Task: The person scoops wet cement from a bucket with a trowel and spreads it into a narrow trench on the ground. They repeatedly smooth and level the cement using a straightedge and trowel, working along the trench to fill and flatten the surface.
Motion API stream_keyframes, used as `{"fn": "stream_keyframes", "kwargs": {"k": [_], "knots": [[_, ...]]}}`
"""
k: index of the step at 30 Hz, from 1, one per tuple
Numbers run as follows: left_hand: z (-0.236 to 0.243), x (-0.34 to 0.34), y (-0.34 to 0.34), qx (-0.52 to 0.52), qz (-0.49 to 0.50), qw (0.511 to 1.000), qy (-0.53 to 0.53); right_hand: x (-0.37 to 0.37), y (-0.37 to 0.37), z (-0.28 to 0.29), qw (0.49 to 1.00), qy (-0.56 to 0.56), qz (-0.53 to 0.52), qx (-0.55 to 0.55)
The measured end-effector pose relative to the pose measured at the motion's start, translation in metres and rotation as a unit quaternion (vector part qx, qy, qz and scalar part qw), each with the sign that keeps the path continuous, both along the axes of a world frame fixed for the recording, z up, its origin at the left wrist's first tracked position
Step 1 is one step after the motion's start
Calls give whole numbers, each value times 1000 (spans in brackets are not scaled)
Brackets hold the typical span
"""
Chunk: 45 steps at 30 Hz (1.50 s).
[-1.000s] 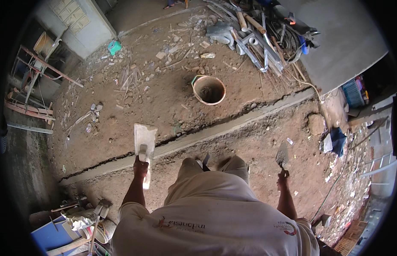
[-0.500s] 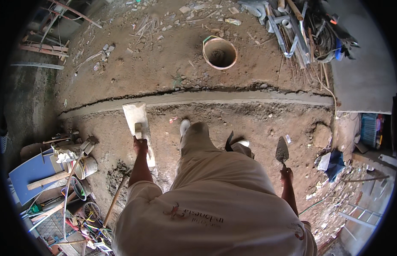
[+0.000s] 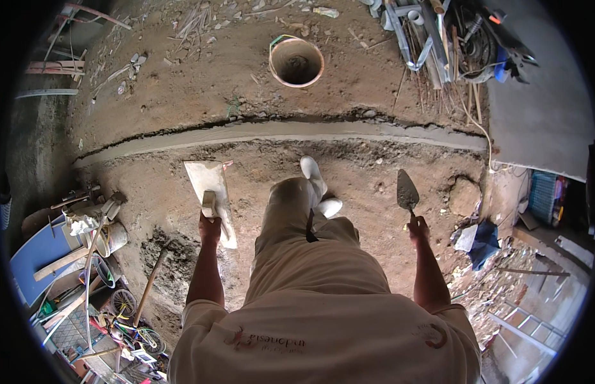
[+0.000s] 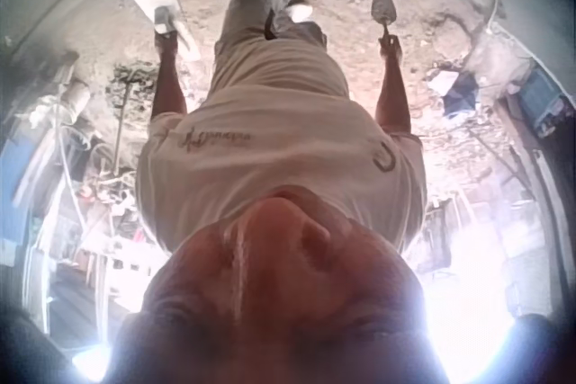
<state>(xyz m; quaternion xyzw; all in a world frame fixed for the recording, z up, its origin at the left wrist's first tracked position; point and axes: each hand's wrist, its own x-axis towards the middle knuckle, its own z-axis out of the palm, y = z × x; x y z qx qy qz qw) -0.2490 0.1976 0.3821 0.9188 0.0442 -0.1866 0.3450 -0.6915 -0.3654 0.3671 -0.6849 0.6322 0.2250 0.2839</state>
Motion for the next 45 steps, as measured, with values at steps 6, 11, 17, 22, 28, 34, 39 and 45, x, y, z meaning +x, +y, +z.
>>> {"fn": "stream_keyframes", "kwargs": {"k": [6, 11, 17, 22, 28, 34, 39, 45], "knots": [[-37, 12, -82, -15, 51, 998, -15, 136, -53, 3, 991, 27, 126, 16], [-95, 28, -164, -57, 127, 990, -8, 217, -108, -15, 976, 21, 215, 13], [-119, 6, -201, -32, 82, 994, 62, 340, -161, -89, 966, -68, 249, -4], [-145, -53, -144, 42, 103, 987, 115, 469, -155, -147, 956, -170, 239, 26], [-147, -111, -106, 117, 117, 979, 117, 565, -128, -201, 942, -210, 261, 23], [-172, -119, -111, 181, 29, 970, 161, 580, -109, -261, 943, -273, 159, 105], [-211, -66, -165, 188, -104, 957, 194, 515, -97, -273, 942, -291, 138, 90], [-249, 6, -230, 228, -263, 926, 144, 424, -100, -259, 962, -226, 105, 110]]}}
